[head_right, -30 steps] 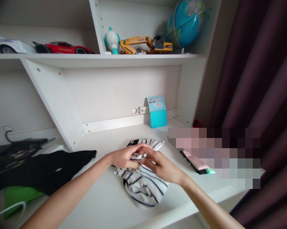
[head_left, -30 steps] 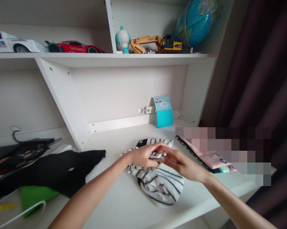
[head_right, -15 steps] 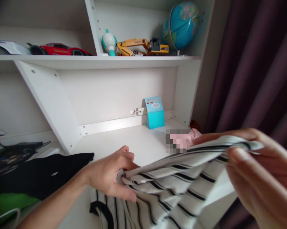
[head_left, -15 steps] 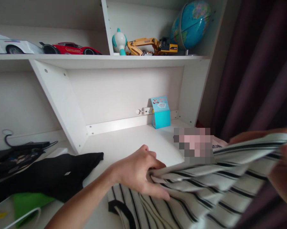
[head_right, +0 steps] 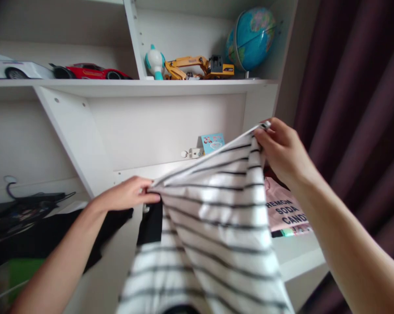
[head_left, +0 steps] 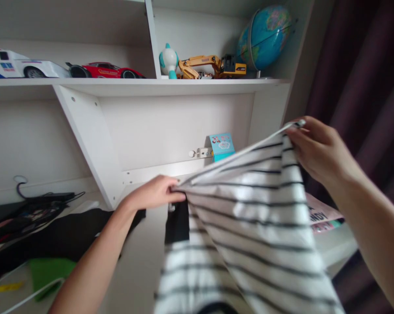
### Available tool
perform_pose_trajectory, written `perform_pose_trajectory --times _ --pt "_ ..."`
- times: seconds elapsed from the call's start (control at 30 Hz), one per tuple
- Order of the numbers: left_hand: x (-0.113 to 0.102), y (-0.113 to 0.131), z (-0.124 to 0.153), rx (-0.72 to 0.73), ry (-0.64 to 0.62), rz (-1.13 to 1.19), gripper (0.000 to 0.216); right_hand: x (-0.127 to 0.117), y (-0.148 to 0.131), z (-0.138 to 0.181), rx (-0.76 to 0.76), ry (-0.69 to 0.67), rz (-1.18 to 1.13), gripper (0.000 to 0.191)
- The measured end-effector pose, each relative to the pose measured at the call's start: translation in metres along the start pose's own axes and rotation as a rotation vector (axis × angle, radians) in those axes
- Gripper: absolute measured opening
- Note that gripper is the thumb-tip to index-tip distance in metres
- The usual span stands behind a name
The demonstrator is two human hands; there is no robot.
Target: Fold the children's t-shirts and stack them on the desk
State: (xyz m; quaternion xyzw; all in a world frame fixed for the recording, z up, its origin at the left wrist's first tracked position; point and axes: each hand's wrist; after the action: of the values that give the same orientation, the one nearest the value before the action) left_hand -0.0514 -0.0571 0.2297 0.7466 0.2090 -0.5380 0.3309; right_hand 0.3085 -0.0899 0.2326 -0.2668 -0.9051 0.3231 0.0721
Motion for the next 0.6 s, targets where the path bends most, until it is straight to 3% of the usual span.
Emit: perform_pose_trajectory --times 0.07,0.13,0.17,0.23,0.3,0.4,0.47,0.6 --pt "-0.018 -0.014 -0.017 -0.155 0.393 -0.180 0.027 0.034 0.003 -0.037 -0.063 0.075 0.090 0.009" --pt "-0.037 -0.016 -0.025 -0.206 0.739 -0.345 0.025 0.051 0.001 -0.057 -0.182 0.183 0.159 0.012" --pt "-0.046 -0.014 -0.026 -0.206 0.852 -0.410 0.025 0.055 -0.002 -0.059 -0.249 0.227 0.168 0.015" --pt "-0.055 -0.009 -0.021 -0.183 0.925 -0.490 0.026 0.055 -0.008 -0.052 -0.352 0.256 0.169 0.019" --pt "-0.051 -0.007 -0.011 -0.186 0.868 -0.527 0.026 0.050 -0.010 -0.032 -0.365 0.203 0.176 0.017" --pt "-0.020 -0.014 0.011 -0.277 0.648 -0.521 0.027 0.039 0.002 0.014 -0.214 -0.034 0.222 0.019" --pt "0.012 -0.021 0.029 -0.343 0.399 -0.429 0.032 0.027 0.021 0.049 -0.114 -0.279 0.293 0.023" --pt "0.075 -0.029 0.072 -0.323 -0.279 -0.150 0.053 -0.006 0.069 0.119 0.055 -0.798 0.409 0.025"
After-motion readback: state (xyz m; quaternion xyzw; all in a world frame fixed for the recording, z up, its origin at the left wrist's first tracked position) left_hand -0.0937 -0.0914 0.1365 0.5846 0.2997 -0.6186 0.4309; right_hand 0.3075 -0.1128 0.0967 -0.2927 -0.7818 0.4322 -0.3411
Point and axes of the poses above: each hand's wrist, its own z-axis away from the middle knuckle, its own x-axis out of the palm, y = z × x, and after that the axes turned 5 degrees about -z, right-handed
